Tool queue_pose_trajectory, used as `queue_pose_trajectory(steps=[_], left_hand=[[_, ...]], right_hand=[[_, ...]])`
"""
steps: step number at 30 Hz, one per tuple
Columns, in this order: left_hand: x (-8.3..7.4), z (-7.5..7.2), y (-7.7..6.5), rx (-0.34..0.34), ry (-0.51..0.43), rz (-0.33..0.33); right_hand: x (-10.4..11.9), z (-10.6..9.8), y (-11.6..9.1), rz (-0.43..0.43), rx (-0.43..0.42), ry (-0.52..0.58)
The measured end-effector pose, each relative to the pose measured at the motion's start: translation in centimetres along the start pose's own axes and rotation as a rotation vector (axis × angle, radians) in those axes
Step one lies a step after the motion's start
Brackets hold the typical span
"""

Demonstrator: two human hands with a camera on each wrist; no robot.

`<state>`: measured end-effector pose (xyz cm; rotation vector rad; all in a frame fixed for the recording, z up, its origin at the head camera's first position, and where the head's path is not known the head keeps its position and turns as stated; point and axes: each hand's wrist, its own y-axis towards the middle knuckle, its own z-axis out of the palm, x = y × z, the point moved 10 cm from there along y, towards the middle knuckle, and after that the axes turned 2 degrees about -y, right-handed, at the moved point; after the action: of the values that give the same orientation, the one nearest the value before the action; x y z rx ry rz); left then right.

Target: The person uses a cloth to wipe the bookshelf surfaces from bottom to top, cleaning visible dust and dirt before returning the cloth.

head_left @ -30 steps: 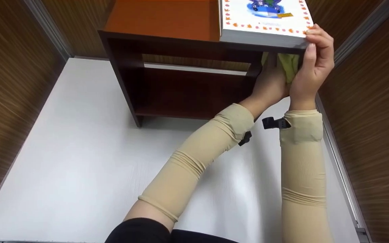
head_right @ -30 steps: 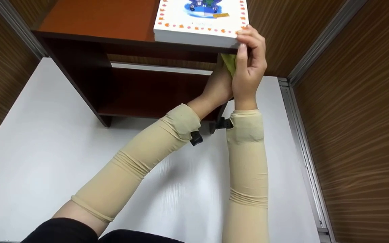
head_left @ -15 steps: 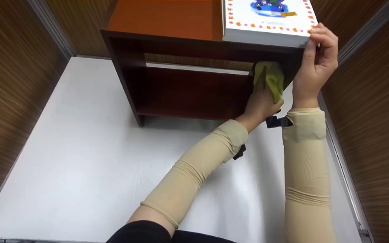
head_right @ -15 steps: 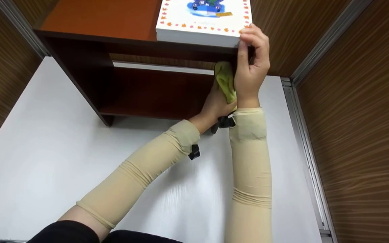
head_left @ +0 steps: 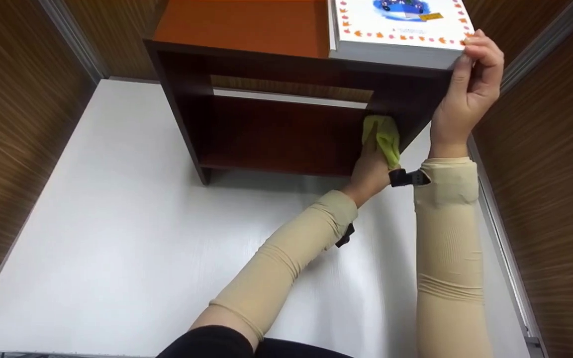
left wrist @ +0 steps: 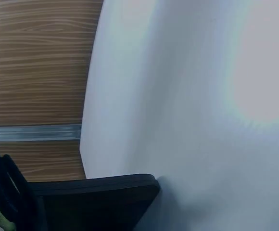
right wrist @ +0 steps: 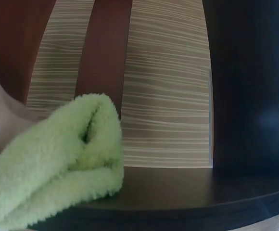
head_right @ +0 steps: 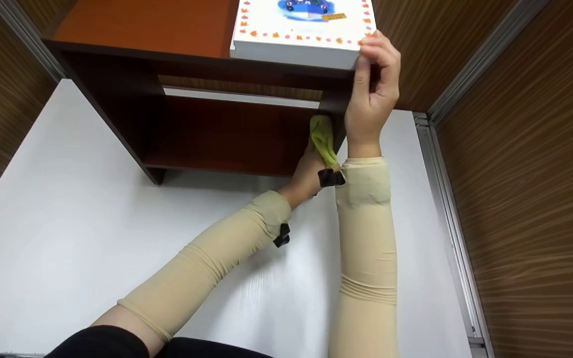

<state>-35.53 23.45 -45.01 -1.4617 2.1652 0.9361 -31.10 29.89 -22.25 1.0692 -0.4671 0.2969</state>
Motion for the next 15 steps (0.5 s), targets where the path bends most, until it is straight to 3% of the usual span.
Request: queue_pose_trajectory(steps=[3,6,8,11,13,15], left_hand=[[0.6,-0.1,-0.2,0.018,0.001,-0.025],[0.8,-0.3,-0.5,0.025,0.04,0.004],[0.7,-0.5,-0.8,0.029,0.088,0.052],[0.3,-0.4,-1.4,0.08,0.233,0.152],[0.0,-0.1,-1.7,0.177,0.295,0.184],[-0.4,0.0,-2.0,0.291,0.294,0.231]], right_hand=[[-0.2,0.2,-0.1,-0.016,-0.002,0.018],[-0.4,0.2,-0.2,-0.025,0.002,0.026],[-0.6,0.2,-0.1,-0.024,0.004,0.024],[-0.7,-0.1,0.2,-0.026,-0.002,0.012],[-0.7,-0.6,0.6,-0.032,-0.019,0.004],[-0.6,-1.0,0.9,-0.04,-0.04,0.003]])
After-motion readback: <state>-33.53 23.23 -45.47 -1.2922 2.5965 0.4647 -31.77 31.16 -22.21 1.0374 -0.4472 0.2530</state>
